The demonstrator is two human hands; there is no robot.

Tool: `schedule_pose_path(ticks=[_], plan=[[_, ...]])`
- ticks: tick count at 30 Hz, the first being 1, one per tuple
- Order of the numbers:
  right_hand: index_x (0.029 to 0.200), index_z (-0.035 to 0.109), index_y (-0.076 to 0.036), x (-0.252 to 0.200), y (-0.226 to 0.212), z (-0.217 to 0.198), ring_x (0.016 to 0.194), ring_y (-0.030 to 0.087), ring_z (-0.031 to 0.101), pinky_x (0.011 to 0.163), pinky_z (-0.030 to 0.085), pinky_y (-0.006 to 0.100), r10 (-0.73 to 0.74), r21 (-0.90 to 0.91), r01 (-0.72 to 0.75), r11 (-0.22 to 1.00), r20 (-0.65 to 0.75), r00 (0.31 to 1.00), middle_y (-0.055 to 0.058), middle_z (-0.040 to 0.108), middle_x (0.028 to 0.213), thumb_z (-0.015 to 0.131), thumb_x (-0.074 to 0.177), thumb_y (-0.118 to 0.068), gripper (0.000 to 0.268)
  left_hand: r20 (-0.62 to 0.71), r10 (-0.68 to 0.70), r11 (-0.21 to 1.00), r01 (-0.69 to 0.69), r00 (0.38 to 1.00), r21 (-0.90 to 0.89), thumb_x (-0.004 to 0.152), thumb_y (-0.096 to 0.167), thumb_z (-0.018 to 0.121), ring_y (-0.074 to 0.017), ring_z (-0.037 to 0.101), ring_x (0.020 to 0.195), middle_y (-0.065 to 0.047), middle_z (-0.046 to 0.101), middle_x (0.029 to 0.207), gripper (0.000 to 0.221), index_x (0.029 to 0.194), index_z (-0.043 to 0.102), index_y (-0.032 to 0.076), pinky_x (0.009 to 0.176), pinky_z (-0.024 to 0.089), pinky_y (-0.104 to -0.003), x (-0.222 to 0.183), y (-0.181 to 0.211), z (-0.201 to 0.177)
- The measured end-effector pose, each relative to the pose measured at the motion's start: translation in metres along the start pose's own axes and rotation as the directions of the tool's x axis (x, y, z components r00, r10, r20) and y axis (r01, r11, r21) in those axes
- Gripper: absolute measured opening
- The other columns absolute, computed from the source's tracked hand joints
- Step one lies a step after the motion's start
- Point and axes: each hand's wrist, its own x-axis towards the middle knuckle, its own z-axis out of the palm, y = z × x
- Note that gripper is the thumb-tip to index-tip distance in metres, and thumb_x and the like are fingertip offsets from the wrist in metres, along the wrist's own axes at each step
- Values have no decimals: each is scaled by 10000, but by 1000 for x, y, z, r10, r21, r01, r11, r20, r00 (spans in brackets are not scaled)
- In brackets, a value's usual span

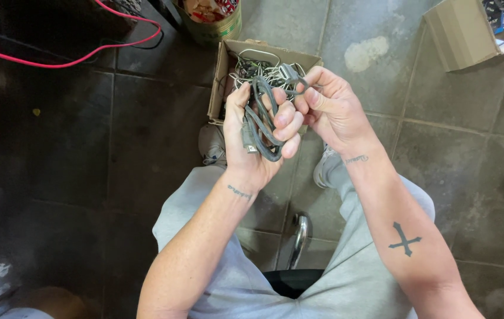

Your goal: Untangling and coiling various electronic cables from a storage box.

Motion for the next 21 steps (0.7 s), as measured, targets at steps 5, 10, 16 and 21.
schedule_pose_path(ticks=[5,10,16,21], plan=[[1152,679,-26,1,4,-6,615,121,622,577,506,212,-7,8,7,1000,15,1000,124,654,732,825,1047,-209,257,-46,28,990,-21,999,137,1117,588,514,-242,537,577,-130,540,738,568,1107,660,38,419,546,-462,6,0,-9],[1185,626,17,0,6,2,595,155,556,567,458,236,-129,-19,131,991,80,988,148,589,697,757,1109,-191,257,-150,258,829,-139,954,543,1076,423,660,-205,571,478,-102,561,654,406,983,660,28,379,553,-434,9,5,3],[1135,638,6,2,9,-3,693,49,536,602,448,199,-314,-424,306,852,53,948,71,654,795,745,1152,-345,368,19,562,379,-278,827,882,827,147,1010,-211,735,507,-130,735,743,427,1133,726,54,435,617,-340,24,9,-22],[1092,719,5,-2,15,6,629,77,565,537,462,229,-382,-494,343,799,24,924,101,681,788,724,1164,-283,297,67,626,407,-399,777,822,856,100,1007,-131,790,785,-110,841,957,341,1103,775,65,660,699,-310,32,-3,-25]])
